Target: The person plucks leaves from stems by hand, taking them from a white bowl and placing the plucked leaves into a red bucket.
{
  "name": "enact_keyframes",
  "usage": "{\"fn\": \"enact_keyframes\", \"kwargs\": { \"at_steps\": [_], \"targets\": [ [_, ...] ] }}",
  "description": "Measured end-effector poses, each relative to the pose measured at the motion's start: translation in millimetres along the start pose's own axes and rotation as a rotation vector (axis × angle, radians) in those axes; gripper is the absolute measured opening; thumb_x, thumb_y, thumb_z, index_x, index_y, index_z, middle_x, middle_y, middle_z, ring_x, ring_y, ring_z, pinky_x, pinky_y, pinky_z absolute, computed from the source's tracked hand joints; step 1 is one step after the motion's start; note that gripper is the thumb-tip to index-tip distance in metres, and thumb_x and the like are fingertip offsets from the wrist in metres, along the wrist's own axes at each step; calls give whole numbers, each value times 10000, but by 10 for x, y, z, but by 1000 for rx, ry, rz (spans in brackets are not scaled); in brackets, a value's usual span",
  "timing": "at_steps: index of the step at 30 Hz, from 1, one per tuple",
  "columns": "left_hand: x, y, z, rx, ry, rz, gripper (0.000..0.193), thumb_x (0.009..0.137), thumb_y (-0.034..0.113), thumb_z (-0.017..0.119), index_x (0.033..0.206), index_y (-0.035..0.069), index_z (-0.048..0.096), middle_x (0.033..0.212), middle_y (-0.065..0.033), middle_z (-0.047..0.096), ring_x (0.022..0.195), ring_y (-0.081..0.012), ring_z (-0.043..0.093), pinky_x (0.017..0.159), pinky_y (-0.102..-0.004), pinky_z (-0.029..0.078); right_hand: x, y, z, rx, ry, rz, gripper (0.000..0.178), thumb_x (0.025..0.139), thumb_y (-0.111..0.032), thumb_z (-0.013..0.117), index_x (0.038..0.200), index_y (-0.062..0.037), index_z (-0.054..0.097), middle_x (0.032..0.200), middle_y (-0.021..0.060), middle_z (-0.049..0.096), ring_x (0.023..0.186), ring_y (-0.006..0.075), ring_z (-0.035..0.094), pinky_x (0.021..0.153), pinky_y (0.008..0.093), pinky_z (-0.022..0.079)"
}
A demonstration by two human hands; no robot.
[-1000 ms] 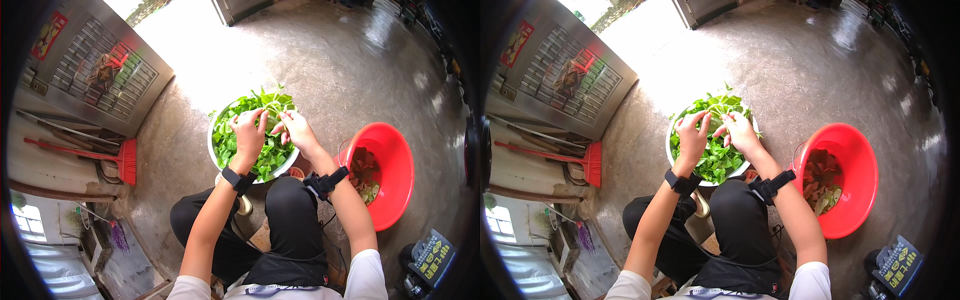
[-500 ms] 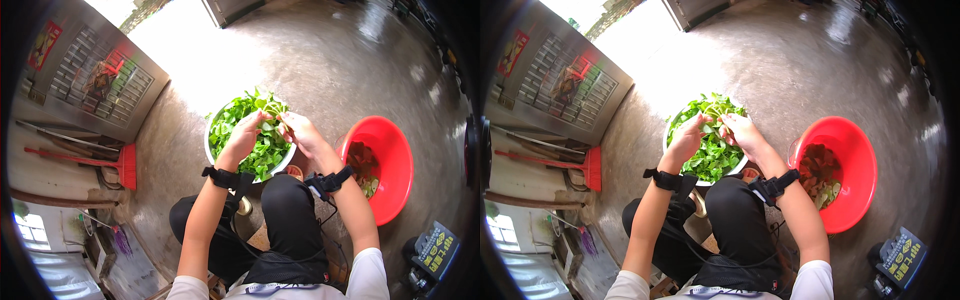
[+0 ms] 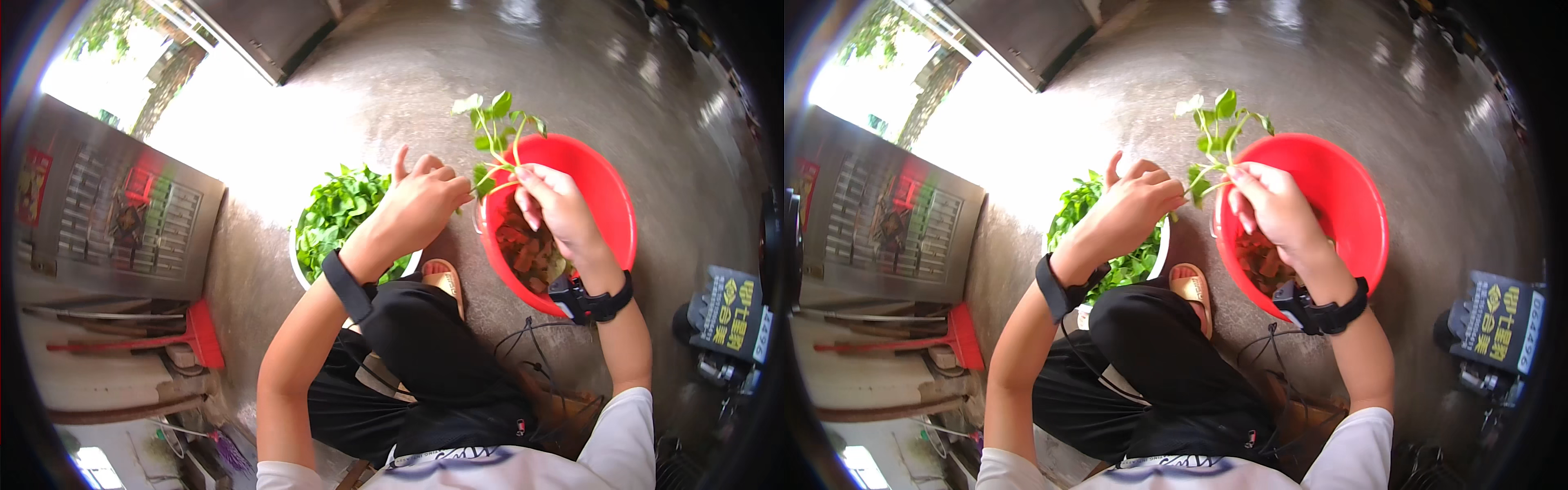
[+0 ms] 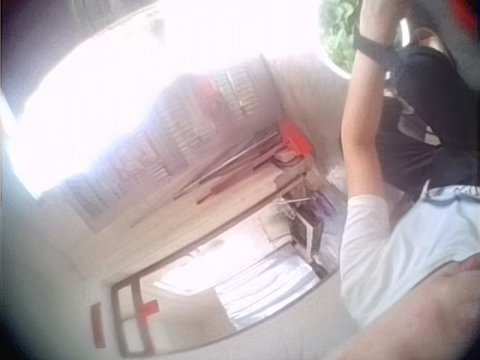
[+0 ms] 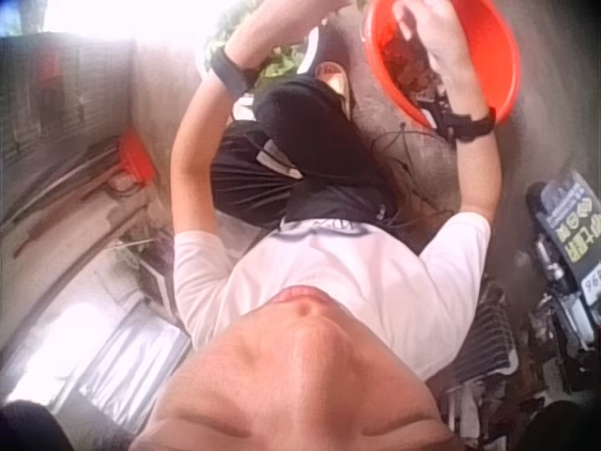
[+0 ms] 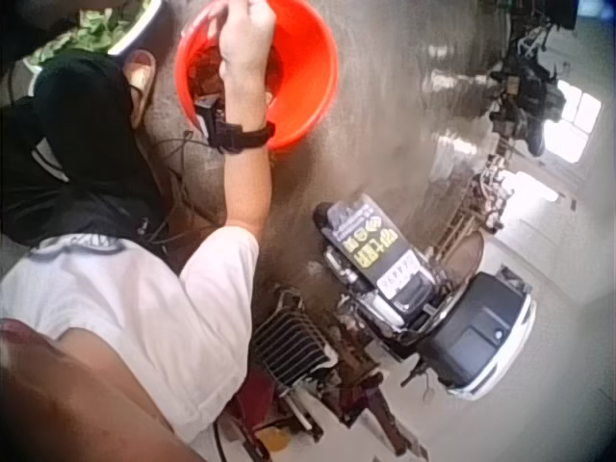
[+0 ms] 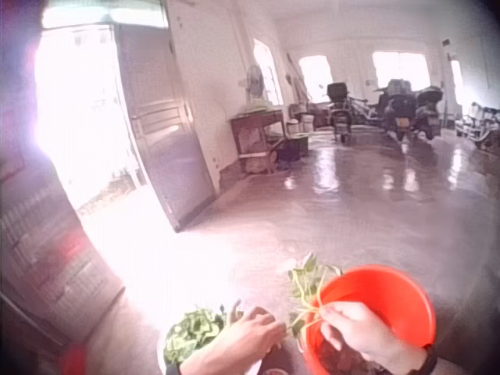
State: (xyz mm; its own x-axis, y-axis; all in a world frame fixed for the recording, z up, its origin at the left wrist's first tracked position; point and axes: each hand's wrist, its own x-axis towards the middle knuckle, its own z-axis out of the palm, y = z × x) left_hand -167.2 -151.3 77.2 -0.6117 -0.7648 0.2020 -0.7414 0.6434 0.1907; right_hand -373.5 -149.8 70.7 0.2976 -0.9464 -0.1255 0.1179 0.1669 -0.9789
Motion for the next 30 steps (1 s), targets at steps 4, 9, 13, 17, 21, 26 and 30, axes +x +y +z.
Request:
{"fn": "enact_keyframes", "kwargs": {
  "at_steps": [4,9,13,17,21,26,30],
  "targets": [
    [364,343,290,41,-67,92,27,787,81,484,813,87,486,721,-45,559,849,-239,547,950,-546,207,-418,73,-414,-16,155,86,226,905,-172,423,863,17,539,567,2,490,422,53,415,397,182,345],
    [662,576,745,-26,-98,39,89,798,130,449,752,68,493,602,-110,552,726,-295,570,857,-547,278,-800,262,-756,-46,318,72,238,899,-170,434,865,30,559,562,15,500,399,63,427,378,190,354],
    [758,721,974,-90,-200,2,131,797,147,446,715,70,514,594,-106,572,687,-290,586,795,-516,314,-1020,378,-982,-9,380,84,241,902,-168,427,873,30,561,563,15,503,415,61,428,399,192,361],
    [774,900,1092,-241,-77,35,251,834,280,459,825,58,575,767,-146,589,769,-268,572,821,-443,302,-1157,515,-1145,-55,371,51,233,901,-177,443,896,24,560,622,15,532,479,57,453,468,179,376],
    [832,986,1051,-519,220,-87,148,794,135,551,897,29,565,759,-139,579,743,-301,555,784,-387,377,-1279,584,-1209,8,324,94,232,900,-185,451,900,19,561,650,12,540,510,58,467,500,178,384],
    [810,916,993,-284,214,133,288,692,46,605,966,131,583,1093,-117,437,1021,-301,411,868,-405,354,-1344,624,-1241,-47,228,145,242,899,-202,457,909,17,561,672,5,540,551,59,484,528,179,393],
    [784,1029,923,-261,163,206,248,667,120,657,903,190,631,1192,-79,419,1132,-282,355,936,-440,253,-1373,605,-1245,-2,195,161,247,898,-210,462,901,17,559,676,5,535,567,60,486,539,186,396]
  ]
}}
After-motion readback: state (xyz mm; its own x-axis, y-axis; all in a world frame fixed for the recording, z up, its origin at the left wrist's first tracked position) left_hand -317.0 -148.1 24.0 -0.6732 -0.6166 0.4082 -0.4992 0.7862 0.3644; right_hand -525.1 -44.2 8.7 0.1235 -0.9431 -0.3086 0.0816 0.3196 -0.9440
